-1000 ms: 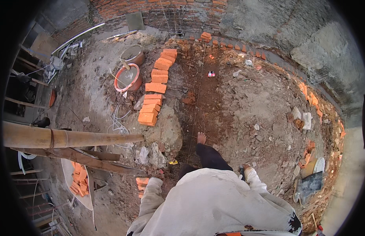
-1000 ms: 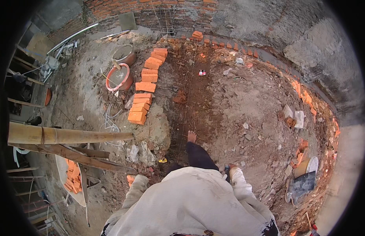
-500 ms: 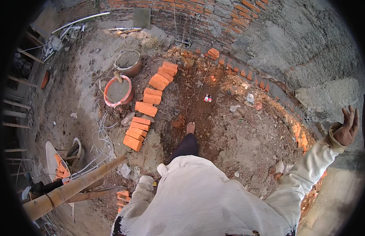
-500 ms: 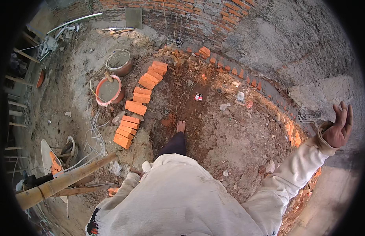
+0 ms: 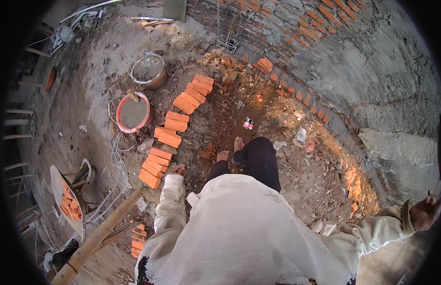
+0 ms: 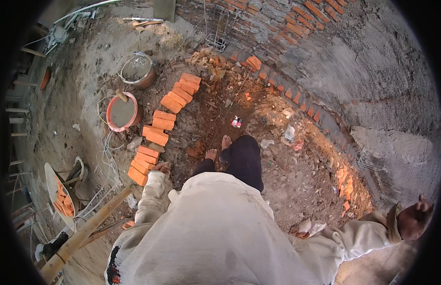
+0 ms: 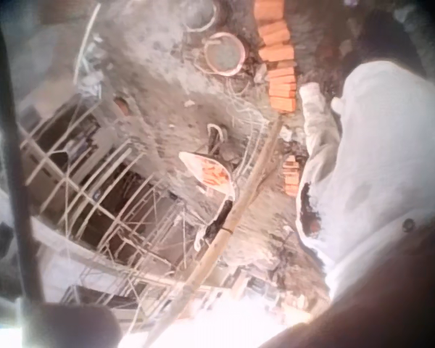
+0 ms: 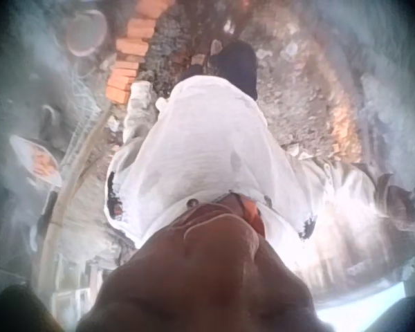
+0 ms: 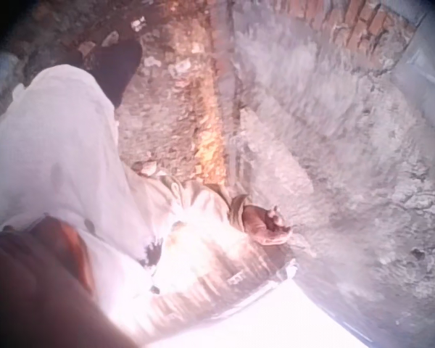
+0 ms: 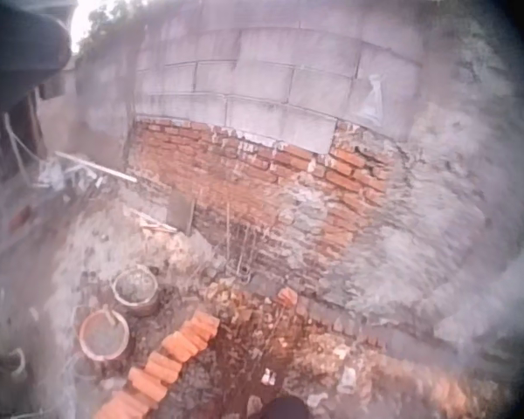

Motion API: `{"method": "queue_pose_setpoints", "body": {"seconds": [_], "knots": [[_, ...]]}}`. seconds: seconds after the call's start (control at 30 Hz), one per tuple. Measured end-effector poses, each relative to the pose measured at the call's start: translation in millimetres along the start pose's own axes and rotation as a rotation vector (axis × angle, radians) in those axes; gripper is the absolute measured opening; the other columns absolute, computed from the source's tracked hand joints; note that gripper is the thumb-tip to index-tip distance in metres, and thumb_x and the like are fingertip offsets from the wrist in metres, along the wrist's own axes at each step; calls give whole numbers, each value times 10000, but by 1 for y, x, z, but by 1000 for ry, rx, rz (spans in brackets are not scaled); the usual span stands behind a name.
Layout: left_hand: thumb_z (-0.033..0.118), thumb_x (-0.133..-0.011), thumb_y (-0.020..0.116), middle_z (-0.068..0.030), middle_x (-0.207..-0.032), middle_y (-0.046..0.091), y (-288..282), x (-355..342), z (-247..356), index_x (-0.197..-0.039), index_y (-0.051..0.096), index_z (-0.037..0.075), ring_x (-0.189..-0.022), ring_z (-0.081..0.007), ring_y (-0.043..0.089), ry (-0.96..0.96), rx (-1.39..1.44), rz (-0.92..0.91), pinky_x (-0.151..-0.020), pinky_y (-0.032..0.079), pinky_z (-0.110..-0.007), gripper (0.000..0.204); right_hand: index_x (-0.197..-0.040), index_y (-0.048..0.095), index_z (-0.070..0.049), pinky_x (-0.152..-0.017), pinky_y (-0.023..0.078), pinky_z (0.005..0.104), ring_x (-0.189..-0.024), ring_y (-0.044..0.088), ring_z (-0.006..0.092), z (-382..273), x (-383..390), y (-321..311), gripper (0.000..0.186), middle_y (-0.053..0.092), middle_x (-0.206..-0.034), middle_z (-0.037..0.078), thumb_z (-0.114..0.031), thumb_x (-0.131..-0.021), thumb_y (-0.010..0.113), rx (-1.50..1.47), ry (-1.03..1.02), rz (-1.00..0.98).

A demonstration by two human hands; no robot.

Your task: The person lays bricks in a linear pattern on a construction site. They use a trowel to scoop mortar from a bucket, spread it on the ground, place bricks, and tap them into alignment.

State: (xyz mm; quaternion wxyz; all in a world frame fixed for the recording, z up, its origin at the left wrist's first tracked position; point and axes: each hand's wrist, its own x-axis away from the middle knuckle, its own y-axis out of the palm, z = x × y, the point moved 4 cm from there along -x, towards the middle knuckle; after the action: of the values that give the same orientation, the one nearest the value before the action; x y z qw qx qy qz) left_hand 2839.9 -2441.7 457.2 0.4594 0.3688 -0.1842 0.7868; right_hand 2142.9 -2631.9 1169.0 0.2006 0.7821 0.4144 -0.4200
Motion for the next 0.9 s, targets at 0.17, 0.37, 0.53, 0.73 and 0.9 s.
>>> {"method": "queue_pose_setpoints", "body": {"seconds": [0.17, 0.37, 0.53, 0.73, 0.9], "knots": [[61, -854, 541, -32, -728, 602, 33, 5, -43, -954, 604, -7, -581, -139, 532, -43, -76, 82, -509, 418, -268, 136, -1061, 552, 58, -732, 442, 350, -710, 516, 194, 113, 5, 92, 282, 527, -748, 80, -165, -917, 459, -35, 248, -157], [123, -788, 598, -75, -711, 619, 18, 69, -175, -800, 651, 53, -558, -219, 546, -588, 419, 417, -509, 447, -343, 89, -1011, 589, 30, -589, 443, 243, -595, 508, 116, 302, 28, 213, 239, 563, -704, 51, -172, -908, 513, 167, 423, -240], [199, -804, 547, -104, -790, 650, 118, 116, -137, -856, 657, 27, -662, -266, 597, -516, 242, 341, -618, 493, -408, 211, -911, 610, -21, -517, 433, 207, -588, 519, 78, 517, 127, 280, 188, 570, -701, 21, -197, -890, 547, 125, 805, -536], [153, -749, 641, -65, -791, 652, 216, 85, -65, -851, 655, 30, -670, -220, 600, -282, 750, 548, -596, 498, -359, 160, -947, 619, -3, -634, 488, 313, -715, 618, 192, 536, 254, 399, 210, 642, -820, 109, -167, -822, 578, 88, 341, -1253], [148, -773, 651, 31, -696, 598, 241, 65, -20, -824, 667, 86, -631, -118, 542, -245, 494, 530, -582, 458, -274, 82, -957, 615, 10, -710, 475, 333, -792, 620, 242, 522, 210, 440, 225, 649, -881, 153, -136, -788, 590, 112, 286, -1382]]}}
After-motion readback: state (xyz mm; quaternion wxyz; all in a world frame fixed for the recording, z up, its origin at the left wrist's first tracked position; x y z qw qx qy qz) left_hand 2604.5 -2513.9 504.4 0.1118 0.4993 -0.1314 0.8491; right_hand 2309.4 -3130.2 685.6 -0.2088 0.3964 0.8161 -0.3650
